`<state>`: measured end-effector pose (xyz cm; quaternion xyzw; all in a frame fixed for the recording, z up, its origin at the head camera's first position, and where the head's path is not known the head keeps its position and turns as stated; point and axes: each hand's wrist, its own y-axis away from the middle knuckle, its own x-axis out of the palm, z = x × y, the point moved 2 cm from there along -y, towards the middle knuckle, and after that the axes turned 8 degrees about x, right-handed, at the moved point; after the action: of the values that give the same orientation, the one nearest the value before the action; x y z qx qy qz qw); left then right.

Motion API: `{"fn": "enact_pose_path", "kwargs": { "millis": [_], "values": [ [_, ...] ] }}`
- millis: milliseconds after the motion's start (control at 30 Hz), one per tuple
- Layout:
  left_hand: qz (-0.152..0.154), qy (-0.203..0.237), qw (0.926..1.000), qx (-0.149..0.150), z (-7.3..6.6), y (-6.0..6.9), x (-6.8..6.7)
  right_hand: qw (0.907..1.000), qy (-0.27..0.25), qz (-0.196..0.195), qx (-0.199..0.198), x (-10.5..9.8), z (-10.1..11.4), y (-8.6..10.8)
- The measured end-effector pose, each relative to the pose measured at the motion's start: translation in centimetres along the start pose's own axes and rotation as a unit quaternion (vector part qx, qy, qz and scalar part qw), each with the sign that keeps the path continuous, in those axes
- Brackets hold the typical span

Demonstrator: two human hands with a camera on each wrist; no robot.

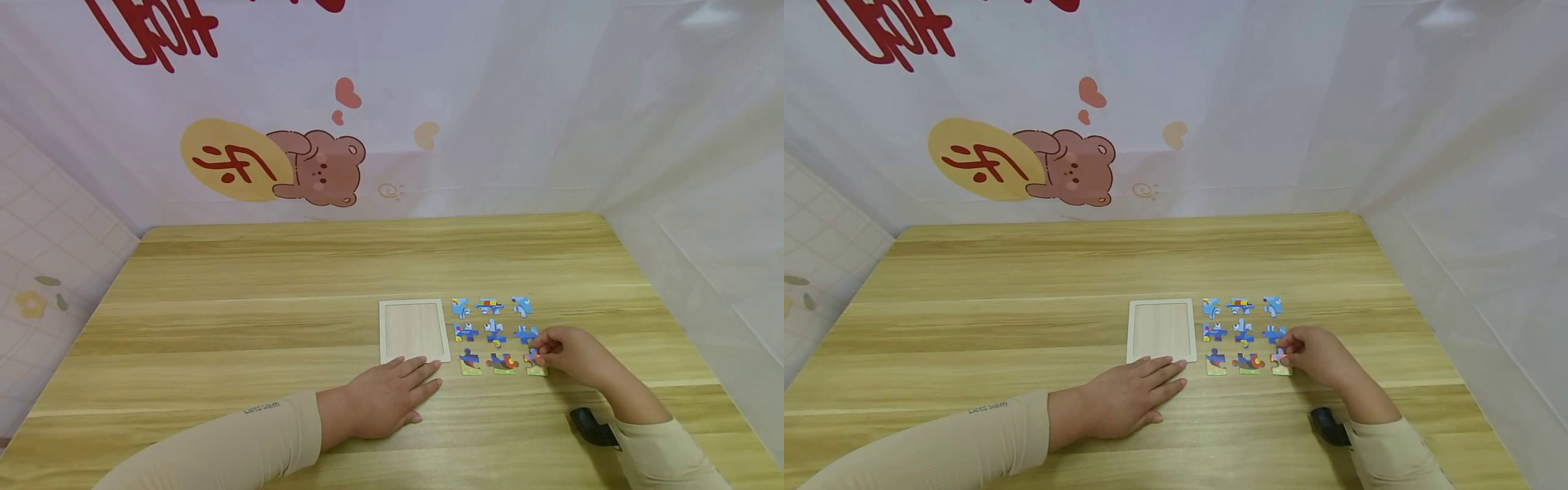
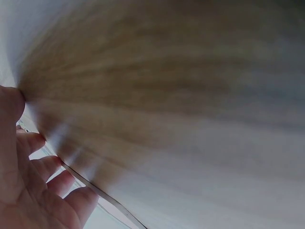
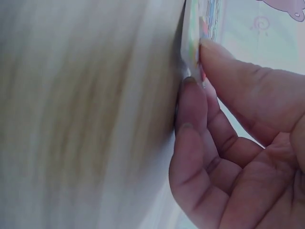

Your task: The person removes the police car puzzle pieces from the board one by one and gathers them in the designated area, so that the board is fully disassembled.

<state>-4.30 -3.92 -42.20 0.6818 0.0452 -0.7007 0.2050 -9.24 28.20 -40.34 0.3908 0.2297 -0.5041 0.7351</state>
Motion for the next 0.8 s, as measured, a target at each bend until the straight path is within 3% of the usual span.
{"fn": "enact_pose_path", "kwargs": {
  "millis": [533, 800],
  "values": [
    [0.002, -0.004, 1.0000, 0.002, -0.02, -0.02, 0.05, 0.9994, 0.029, -0.018, -0.003, 0.28, 0.11, -0.18],
    [0.006, 0.018, 0.9998, 0.004, 0.26, -0.02, -0.35, 0.9987, 0.041, -0.029, 0.006, -0.21, 0.46, -0.12]
  ]
}}
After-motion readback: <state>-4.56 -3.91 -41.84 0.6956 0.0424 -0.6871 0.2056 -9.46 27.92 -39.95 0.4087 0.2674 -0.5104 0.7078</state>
